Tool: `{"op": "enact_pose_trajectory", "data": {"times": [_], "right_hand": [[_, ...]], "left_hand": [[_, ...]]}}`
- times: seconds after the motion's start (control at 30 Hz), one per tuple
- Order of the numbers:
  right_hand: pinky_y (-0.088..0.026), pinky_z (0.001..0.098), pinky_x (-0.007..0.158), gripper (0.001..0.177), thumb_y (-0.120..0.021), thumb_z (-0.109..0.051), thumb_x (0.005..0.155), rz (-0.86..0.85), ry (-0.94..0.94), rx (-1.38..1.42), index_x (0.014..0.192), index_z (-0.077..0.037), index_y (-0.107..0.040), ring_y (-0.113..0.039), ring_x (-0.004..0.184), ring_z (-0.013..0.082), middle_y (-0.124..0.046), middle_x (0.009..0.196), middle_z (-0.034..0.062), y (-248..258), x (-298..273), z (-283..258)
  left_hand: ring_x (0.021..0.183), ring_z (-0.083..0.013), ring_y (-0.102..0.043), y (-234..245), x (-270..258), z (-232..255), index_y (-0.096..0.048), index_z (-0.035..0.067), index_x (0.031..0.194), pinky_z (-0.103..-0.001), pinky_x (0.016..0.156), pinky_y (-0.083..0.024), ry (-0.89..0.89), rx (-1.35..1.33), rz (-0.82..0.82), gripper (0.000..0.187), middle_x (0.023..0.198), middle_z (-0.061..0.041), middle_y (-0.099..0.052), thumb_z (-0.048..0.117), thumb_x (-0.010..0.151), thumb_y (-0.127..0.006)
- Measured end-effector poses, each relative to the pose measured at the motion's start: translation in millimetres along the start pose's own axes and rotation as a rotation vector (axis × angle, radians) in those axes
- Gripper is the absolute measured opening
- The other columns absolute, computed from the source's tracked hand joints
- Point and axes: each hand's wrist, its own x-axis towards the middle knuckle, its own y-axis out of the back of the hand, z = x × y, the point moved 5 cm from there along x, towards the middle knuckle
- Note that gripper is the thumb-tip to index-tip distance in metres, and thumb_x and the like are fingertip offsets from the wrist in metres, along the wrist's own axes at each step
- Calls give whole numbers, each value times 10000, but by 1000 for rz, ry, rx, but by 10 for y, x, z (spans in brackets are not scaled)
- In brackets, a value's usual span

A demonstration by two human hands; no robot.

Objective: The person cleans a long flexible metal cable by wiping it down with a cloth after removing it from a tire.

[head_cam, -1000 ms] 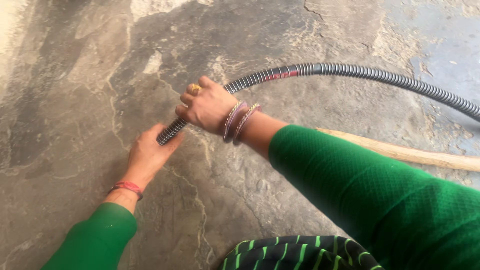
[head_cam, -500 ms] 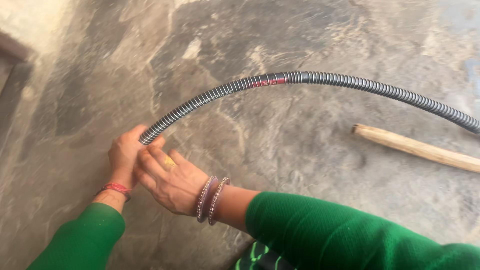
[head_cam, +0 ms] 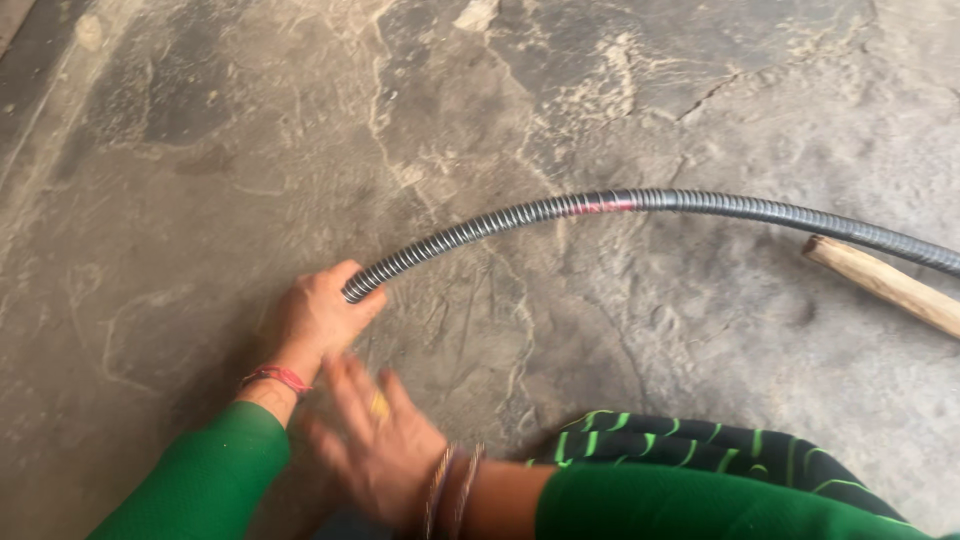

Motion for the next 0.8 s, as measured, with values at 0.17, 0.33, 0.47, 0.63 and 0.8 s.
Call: {"op": "enact_pose_trajectory", "data": {"times": [0.17, 0.33, 0.47, 0.63, 0.8], "right_hand": [[-447, 582, 1033, 485, -557, -350, 916, -11, -16, 18, 1342, -118, -555, -430, 1381, 459, -356, 1485, 326, -195, -61, -394], [-467, 545, 942, 419, -630, -393, 884, -4, -31, 88, 1200, -120, -599, -478, 1246, 427, -431, 1332, 266, -208, 203, -147], [-482, 517, 869, 385, -688, -428, 858, -8, -85, 132, 1087, -122, -635, -516, 1137, 402, -492, 1210, 218, -43, 123, 14], [-502, 480, 779, 375, -761, -471, 826, 58, -148, 314, 946, -125, -679, -564, 1002, 370, -567, 1056, 158, 119, 112, -83], [-515, 454, 713, 390, -815, -502, 805, 134, -241, 479, 839, -126, -714, -601, 898, 346, -627, 938, 112, 504, 87, 593]], "left_hand": [[705, -402, -683, 112, -107, 76, -670, 125, 800, -500, 608, -521, -223, -53, 168, 305, 723, -147, -698, 412, 785, -771], [682, -401, -682, 161, 33, 121, -674, 131, 804, -503, 593, -518, -245, -49, 181, 291, 698, -146, -688, 407, 795, -767], [671, -390, -682, 203, 116, 235, -669, 120, 830, -497, 597, -520, -285, -95, 169, 277, 702, -149, -679, 382, 807, -755], [680, -395, -673, 197, 237, 255, -689, 120, 855, -494, 609, -522, -378, -88, 186, 282, 722, -154, -678, 393, 832, -751], [865, -376, -690, 0, -294, -811, -625, 34, 1071, -462, 747, -553, -609, 239, 301, 269, 928, -189, -673, 217, 880, -671]]}}
